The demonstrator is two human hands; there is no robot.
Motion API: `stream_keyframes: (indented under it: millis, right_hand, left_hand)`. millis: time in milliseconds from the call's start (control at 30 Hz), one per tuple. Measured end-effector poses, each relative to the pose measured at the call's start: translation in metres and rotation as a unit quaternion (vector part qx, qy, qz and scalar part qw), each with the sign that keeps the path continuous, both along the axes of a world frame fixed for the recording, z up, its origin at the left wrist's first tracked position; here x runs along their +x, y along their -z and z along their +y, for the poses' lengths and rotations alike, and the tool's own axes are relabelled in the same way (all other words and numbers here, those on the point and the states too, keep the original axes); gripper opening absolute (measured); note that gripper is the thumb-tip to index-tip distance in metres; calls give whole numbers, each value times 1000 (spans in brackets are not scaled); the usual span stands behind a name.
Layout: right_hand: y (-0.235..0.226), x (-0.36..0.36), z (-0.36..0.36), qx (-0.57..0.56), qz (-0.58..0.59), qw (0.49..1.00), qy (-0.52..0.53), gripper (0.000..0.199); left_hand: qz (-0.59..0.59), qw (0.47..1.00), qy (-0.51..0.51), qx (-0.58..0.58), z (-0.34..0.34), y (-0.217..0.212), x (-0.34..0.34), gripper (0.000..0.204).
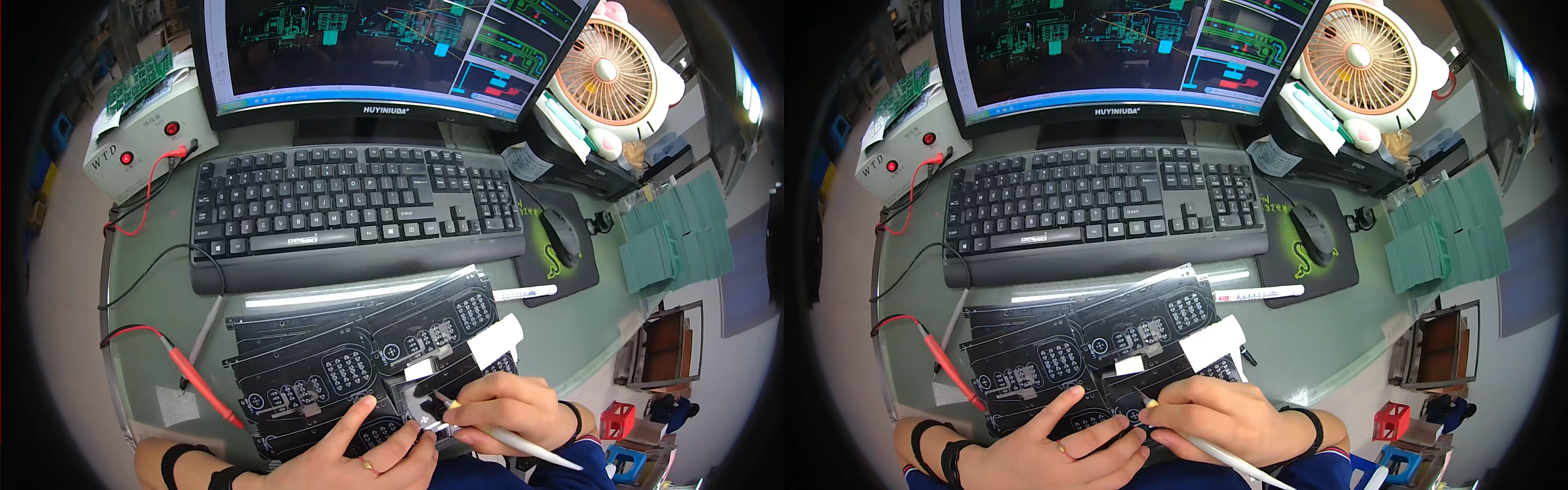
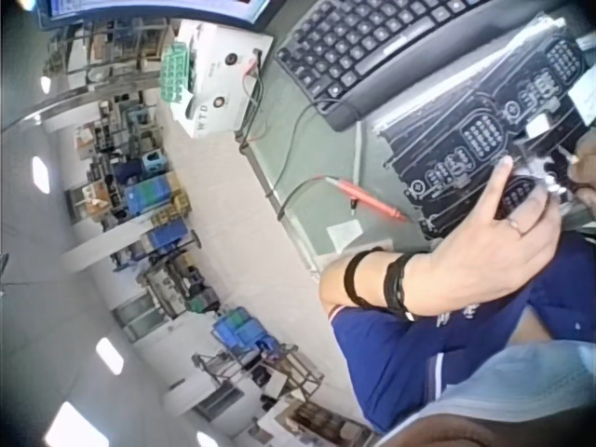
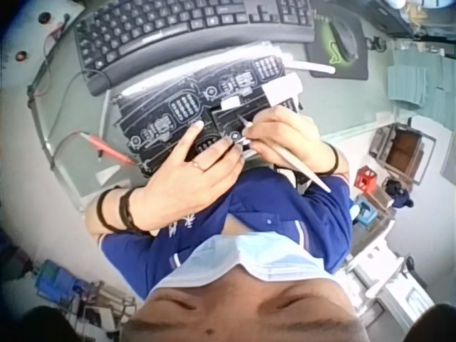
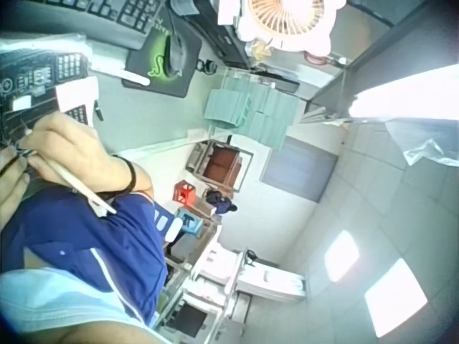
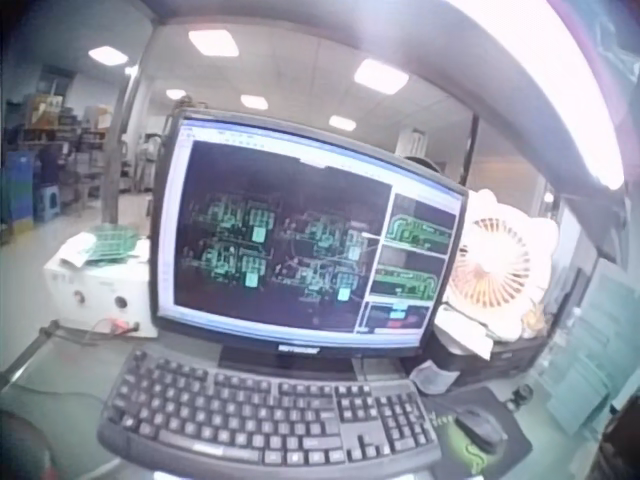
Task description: Test the electrical components of a circuit board using a multimeter and specialized testing tools while referencing a computer monitor.
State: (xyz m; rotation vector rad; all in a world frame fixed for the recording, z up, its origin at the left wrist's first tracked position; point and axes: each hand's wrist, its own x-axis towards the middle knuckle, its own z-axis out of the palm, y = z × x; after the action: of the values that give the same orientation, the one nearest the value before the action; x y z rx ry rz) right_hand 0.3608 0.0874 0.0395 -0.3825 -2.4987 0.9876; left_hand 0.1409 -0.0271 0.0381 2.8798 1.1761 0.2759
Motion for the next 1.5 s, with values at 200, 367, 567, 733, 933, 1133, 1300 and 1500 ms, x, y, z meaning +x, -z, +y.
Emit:
stream_keyframes:
  millis: [200, 367, 567, 733, 933, 1133, 1300, 1500]
  right_hand:
    - [8, -8, -16, -20, 46, 995, 83, 27]
    - [12, -11, -18, 29, 46, 995, 78, 24]
    - [15, -9, -29, -16, 44, 991, 122, 24]
    - [21, -11, -28, 34, 61, 990, 123, 25]
    - [22, -13, -29, 49, 57, 989, 128, 25]
    - [19, -13, -32, 49, 43, 988, 139, 24]
    - [19, -14, -31, 50, 47, 988, 136, 24]
    - [17, -14, -31, 39, 36, 990, 134, 23]
  left_hand:
    - [-20, 1000, -6, 1, -1, -1, 0, 27]
    - [-90, 996, -16, -24, -5, 1, 3, 28]
    - [-153, 987, -30, -41, -10, 2, 2, 31]
    - [-153, 987, -28, -38, -9, 2, 1, 31]
    - [-143, 989, -29, -29, -10, 2, 1, 31]
    - [-147, 988, -29, -21, -10, 3, 1, 30]
    - [-142, 989, -27, -21, -11, 3, 2, 30]
    - [-136, 990, -26, -22, -11, 2, 1, 29]
